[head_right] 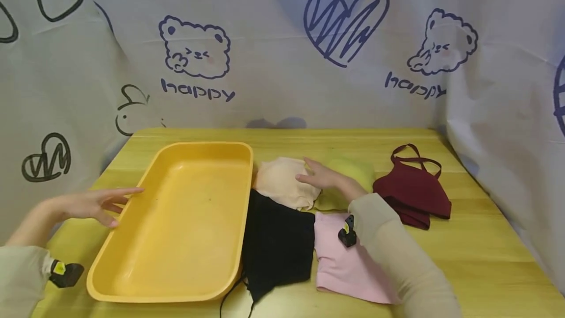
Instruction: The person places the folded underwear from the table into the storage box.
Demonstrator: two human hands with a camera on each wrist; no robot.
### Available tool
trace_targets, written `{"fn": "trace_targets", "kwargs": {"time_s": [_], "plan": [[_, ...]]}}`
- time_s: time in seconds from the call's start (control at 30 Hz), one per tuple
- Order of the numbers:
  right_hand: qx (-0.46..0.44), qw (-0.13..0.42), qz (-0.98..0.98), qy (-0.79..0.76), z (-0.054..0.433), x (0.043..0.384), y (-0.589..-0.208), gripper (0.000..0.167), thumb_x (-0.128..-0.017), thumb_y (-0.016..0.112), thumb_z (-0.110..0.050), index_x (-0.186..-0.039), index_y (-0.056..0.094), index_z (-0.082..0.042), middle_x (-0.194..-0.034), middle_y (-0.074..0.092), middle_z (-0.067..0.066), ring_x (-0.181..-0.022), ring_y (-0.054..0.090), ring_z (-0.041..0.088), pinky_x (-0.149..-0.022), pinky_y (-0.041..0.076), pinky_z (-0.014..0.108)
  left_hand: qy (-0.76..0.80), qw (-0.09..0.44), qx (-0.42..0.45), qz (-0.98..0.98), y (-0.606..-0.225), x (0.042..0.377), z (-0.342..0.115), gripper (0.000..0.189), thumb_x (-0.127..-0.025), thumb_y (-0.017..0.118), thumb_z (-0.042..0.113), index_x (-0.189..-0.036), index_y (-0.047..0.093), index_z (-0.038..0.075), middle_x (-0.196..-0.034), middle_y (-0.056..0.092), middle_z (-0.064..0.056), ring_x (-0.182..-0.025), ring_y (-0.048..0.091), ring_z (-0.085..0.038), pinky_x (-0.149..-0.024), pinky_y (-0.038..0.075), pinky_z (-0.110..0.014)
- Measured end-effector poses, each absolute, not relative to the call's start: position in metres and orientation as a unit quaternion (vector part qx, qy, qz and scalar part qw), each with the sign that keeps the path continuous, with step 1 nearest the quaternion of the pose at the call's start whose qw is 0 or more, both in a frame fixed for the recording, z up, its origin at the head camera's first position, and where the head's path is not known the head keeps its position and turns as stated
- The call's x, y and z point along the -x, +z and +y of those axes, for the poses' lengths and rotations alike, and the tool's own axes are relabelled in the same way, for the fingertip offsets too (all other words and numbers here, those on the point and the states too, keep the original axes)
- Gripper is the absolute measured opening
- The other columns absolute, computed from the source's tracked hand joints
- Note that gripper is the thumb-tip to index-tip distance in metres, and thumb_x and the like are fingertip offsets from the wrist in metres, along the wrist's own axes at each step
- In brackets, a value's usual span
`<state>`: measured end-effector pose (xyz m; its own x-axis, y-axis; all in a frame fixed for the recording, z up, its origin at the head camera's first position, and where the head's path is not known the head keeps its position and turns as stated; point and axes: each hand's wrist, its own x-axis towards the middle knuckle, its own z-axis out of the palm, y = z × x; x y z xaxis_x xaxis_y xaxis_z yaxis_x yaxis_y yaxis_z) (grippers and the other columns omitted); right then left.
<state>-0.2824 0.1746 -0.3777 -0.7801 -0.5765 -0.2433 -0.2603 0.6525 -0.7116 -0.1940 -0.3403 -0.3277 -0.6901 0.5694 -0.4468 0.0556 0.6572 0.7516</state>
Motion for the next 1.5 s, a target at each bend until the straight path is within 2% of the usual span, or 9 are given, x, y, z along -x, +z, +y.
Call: {"fn": "trace_targets", "kwargs": {"time_s": [0.17,0.43,0.7,0.97,1.07,1.2,1.3,1.4,1.5], "plan": [[0.203,0.262,0.877,-0.347,0.194,0.282,-0.381,0.075,-0.097,0.04,-0.031,-0.142,-0.007,0.007,-0.148,-0.008,0.029,-0.135,-0.002,0.044,-0.108,0.008,0.058,0.364,0.361,-0.188,0.837,-0.333,0.207,-0.324,0.089,-0.081,0.068,0.017,-0.144,0.009,-0.003,-0.143,0.004,-0.037,-0.122,0.022,-0.059,-0.094,0.035,-0.061],[0.147,0.276,0.867,-0.388,0.199,0.284,-0.383,0.08,-0.095,0.042,-0.039,-0.144,-0.006,0.003,-0.149,-0.005,0.026,-0.135,0.003,0.044,-0.107,0.013,0.057,0.405,0.323,-0.194,0.833,-0.351,0.204,-0.322,0.086,-0.081,0.068,0.015,-0.146,0.012,0.004,-0.147,0.002,-0.03,-0.126,0.019,-0.056,-0.097,0.031,-0.06],[0.114,0.306,0.824,-0.463,0.17,0.289,-0.388,0.075,-0.097,0.04,-0.034,-0.144,-0.007,0.0,-0.149,-0.001,0.026,-0.136,0.007,0.041,-0.106,0.02,0.057,0.427,0.316,-0.185,0.827,-0.352,0.187,-0.336,0.084,-0.083,0.065,0.014,-0.146,0.01,0.004,-0.147,0.0,-0.031,-0.124,0.019,-0.058,-0.093,0.037,-0.059],[0.071,0.296,0.757,-0.578,0.15,0.289,-0.384,0.069,-0.097,0.042,-0.027,-0.147,-0.003,-0.01,-0.15,0.0,0.024,-0.136,0.01,0.041,-0.108,0.017,0.054,0.448,0.324,-0.18,0.814,-0.352,0.182,-0.343,0.083,-0.083,0.064,0.011,-0.145,0.008,0.004,-0.146,-0.004,-0.031,-0.125,0.014,-0.059,-0.093,0.037,-0.059],[0.088,0.315,0.718,-0.614,0.144,0.289,-0.384,0.065,-0.098,0.041,-0.022,-0.148,0.0,-0.013,-0.151,-0.002,0.02,-0.136,0.01,0.04,-0.107,0.017,0.055,0.45,0.324,-0.178,0.813,-0.353,0.181,-0.346,0.083,-0.084,0.064,0.012,-0.146,0.008,0.005,-0.146,-0.005,-0.031,-0.125,0.012,-0.059,-0.095,0.034,-0.06],[0.124,0.341,0.7,-0.616,0.136,0.287,-0.386,0.059,-0.098,0.04,-0.02,-0.148,0.009,-0.018,-0.153,0.001,0.011,-0.132,0.024,0.036,-0.101,0.033,0.051,0.455,0.326,-0.176,0.81,-0.353,0.18,-0.349,0.083,-0.084,0.064,0.012,-0.146,0.008,0.006,-0.146,-0.006,-0.031,-0.125,0.011,-0.059,-0.095,0.032,-0.061],[0.147,0.338,0.71,-0.6,0.128,0.285,-0.387,0.058,-0.097,0.044,-0.021,-0.147,0.016,-0.021,-0.152,0.01,0.011,-0.117,0.045,0.03,-0.088,0.046,0.042,0.46,0.329,-0.176,0.805,-0.354,0.181,-0.351,0.083,-0.084,0.063,0.011,-0.146,0.007,0.006,-0.146,-0.008,-0.031,-0.125,0.01,-0.06,-0.095,0.034,-0.06],[0.157,0.32,0.724,-0.591,0.121,0.283,-0.387,0.058,-0.095,0.048,-0.022,-0.147,0.02,-0.021,-0.151,0.013,0.011,-0.103,0.053,0.022,-0.08,0.049,0.035,0.465,0.334,-0.172,0.802,-0.354,0.182,-0.352,0.084,-0.084,0.063,0.011,-0.146,0.006,0.006,-0.145,-0.009,-0.032,-0.124,0.01,-0.061,-0.093,0.038,-0.057],[0.161,0.284,0.735,-0.593,0.117,0.283,-0.384,0.057,-0.095,0.048,-0.017,-0.146,0.022,-0.017,-0.15,0.013,0.013,-0.098,0.052,0.018,-0.076,0.048,0.031,0.462,0.336,-0.166,0.804,-0.352,0.184,-0.353,0.085,-0.084,0.064,0.012,-0.146,0.006,0.007,-0.145,-0.008,-0.032,-0.124,0.011,-0.061,-0.093,0.04,-0.056]]}}
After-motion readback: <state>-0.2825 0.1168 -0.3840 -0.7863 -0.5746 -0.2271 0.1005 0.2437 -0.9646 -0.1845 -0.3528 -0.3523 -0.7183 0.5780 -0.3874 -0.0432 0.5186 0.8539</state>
